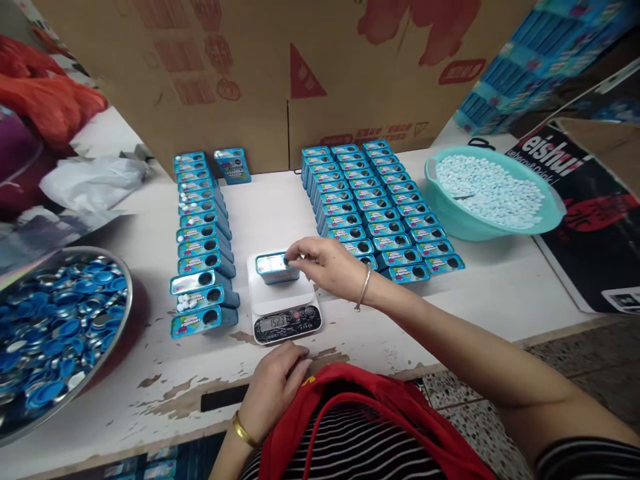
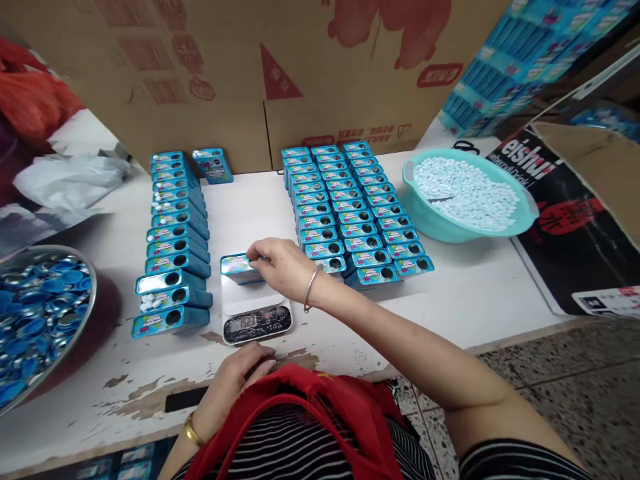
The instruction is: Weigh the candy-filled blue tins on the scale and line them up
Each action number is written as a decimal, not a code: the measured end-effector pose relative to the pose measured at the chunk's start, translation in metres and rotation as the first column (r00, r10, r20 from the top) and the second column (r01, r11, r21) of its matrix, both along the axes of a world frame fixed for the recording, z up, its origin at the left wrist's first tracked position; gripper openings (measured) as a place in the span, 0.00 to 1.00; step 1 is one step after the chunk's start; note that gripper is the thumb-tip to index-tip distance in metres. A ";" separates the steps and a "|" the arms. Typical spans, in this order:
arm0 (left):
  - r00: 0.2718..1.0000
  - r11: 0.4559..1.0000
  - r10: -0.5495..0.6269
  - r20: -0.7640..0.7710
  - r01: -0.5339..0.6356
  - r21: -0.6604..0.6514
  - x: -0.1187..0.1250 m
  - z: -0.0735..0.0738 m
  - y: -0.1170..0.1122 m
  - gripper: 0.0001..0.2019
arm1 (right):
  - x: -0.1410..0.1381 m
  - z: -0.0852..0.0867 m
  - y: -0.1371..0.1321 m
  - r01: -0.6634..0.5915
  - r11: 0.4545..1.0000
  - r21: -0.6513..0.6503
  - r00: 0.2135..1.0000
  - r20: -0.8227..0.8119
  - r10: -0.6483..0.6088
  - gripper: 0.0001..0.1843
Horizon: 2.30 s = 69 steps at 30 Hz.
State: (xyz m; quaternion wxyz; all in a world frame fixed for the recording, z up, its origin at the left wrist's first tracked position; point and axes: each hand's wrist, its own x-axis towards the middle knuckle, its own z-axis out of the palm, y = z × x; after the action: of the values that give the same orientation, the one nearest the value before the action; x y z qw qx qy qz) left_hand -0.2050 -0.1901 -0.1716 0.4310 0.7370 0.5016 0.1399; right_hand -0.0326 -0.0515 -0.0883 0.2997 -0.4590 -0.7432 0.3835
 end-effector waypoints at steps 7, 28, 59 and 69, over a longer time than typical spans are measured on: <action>1.000 1.000 0.009 0.017 -0.009 -0.020 0.000 -0.002 0.000 0.12 | 0.002 0.004 0.006 0.010 0.958 -0.286 0.932 -0.346 -0.113 0.10; 1.000 0.998 -0.023 0.000 0.022 -0.060 0.000 -0.001 0.001 0.12 | 0.012 -0.010 -0.013 0.030 0.956 -0.291 0.889 -0.430 -0.158 0.09; 1.000 0.999 -0.020 0.008 0.020 -0.049 0.001 0.000 0.003 0.12 | 0.014 -0.019 -0.016 0.151 0.924 0.351 0.986 0.013 -0.166 0.19; 0.999 0.998 -0.026 -0.018 0.025 -0.050 0.000 0.000 0.003 0.12 | -0.002 -0.031 -0.008 0.061 0.912 0.405 0.983 0.134 -0.125 0.24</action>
State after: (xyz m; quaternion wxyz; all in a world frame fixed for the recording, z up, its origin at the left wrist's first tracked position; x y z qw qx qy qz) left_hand -0.2053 -0.1876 -0.1720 0.4462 0.7338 0.4993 0.1151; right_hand -0.0348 -0.0596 -0.1193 0.3456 -0.4520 -0.8042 0.1719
